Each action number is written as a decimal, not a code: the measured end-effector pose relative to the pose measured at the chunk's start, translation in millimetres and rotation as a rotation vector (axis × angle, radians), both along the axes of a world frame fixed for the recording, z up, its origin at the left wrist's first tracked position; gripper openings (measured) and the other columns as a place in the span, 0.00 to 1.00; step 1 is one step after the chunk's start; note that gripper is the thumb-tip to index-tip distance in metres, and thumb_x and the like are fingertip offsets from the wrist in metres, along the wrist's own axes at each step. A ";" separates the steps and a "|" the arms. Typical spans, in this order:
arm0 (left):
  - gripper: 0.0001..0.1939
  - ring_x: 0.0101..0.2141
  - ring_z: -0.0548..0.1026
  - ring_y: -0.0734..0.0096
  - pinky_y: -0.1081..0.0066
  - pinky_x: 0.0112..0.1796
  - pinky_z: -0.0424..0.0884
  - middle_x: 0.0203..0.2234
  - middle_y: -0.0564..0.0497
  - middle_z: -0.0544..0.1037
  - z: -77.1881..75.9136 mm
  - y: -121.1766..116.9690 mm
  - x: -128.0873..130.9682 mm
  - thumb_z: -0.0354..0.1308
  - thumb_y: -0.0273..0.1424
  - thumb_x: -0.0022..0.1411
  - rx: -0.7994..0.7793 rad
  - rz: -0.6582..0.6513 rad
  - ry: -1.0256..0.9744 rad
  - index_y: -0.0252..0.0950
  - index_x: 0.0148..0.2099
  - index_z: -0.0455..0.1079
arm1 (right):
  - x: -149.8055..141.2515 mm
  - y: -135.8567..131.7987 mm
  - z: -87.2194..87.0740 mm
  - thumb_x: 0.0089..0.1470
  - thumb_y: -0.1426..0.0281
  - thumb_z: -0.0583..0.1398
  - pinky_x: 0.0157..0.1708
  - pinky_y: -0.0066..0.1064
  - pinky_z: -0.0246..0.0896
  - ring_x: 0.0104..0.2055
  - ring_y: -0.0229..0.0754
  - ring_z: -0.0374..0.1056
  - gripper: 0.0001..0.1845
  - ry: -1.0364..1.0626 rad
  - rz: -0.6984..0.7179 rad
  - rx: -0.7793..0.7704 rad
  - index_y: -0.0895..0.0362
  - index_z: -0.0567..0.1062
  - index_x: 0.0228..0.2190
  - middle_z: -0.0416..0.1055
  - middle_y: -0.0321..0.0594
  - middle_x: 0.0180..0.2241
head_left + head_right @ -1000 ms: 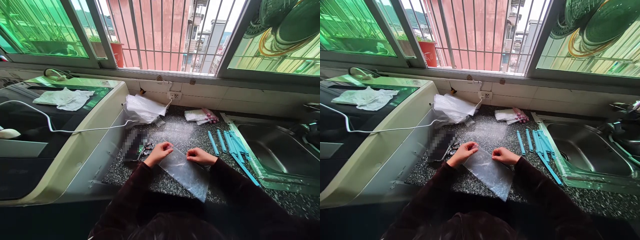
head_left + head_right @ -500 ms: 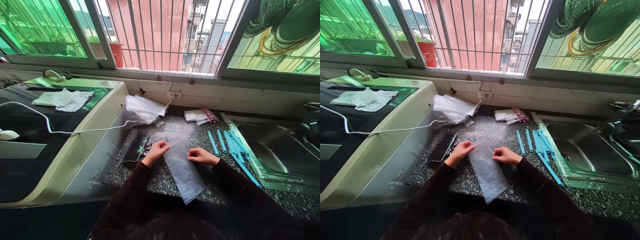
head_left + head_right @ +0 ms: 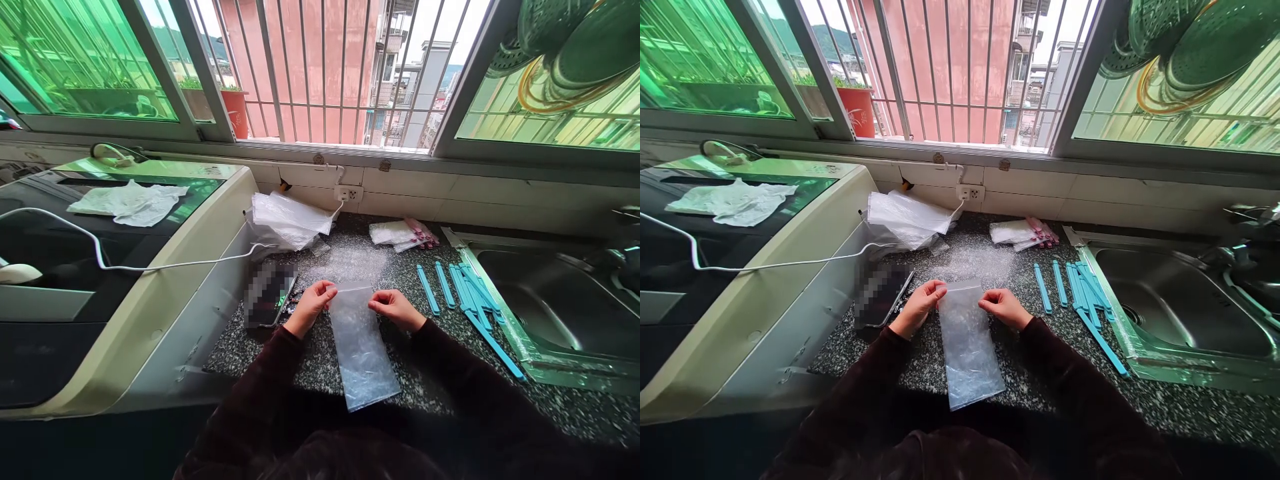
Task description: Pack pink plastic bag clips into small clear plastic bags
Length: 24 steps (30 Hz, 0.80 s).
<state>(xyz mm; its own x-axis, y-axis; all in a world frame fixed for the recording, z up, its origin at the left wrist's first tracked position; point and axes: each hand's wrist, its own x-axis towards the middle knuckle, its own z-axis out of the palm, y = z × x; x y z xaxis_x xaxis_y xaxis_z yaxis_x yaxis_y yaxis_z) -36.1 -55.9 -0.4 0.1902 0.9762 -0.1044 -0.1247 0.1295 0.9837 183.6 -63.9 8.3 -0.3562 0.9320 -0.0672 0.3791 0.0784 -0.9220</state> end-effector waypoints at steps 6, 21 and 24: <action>0.22 0.19 0.57 0.81 0.76 0.23 0.54 0.16 0.59 0.61 -2.4 -0.3 -0.3 0.63 0.48 0.41 0.038 -0.019 0.036 0.33 0.23 0.62 | -0.2 -2.3 -0.1 0.41 0.49 0.60 0.23 0.26 0.48 0.22 0.31 0.52 0.24 -0.022 0.022 0.003 0.60 0.68 0.19 0.58 0.30 0.17; 0.22 0.21 0.59 0.79 0.75 0.25 0.54 0.18 0.57 0.63 -0.3 -6.5 6.6 0.61 0.48 0.43 0.034 -0.239 0.103 0.32 0.25 0.65 | 0.5 0.0 1.1 0.41 0.50 0.60 0.26 0.28 0.52 0.24 0.34 0.55 0.23 0.109 -0.182 0.098 0.58 0.67 0.19 0.60 0.33 0.19; 0.22 0.21 0.59 0.79 0.75 0.24 0.53 0.16 0.56 0.64 -0.4 -7.3 6.5 0.62 0.47 0.42 0.021 -0.342 0.189 0.31 0.23 0.67 | 5.0 1.6 2.5 0.40 0.50 0.61 0.26 0.28 0.53 0.24 0.34 0.55 0.22 0.165 -0.294 0.139 0.57 0.68 0.20 0.61 0.34 0.20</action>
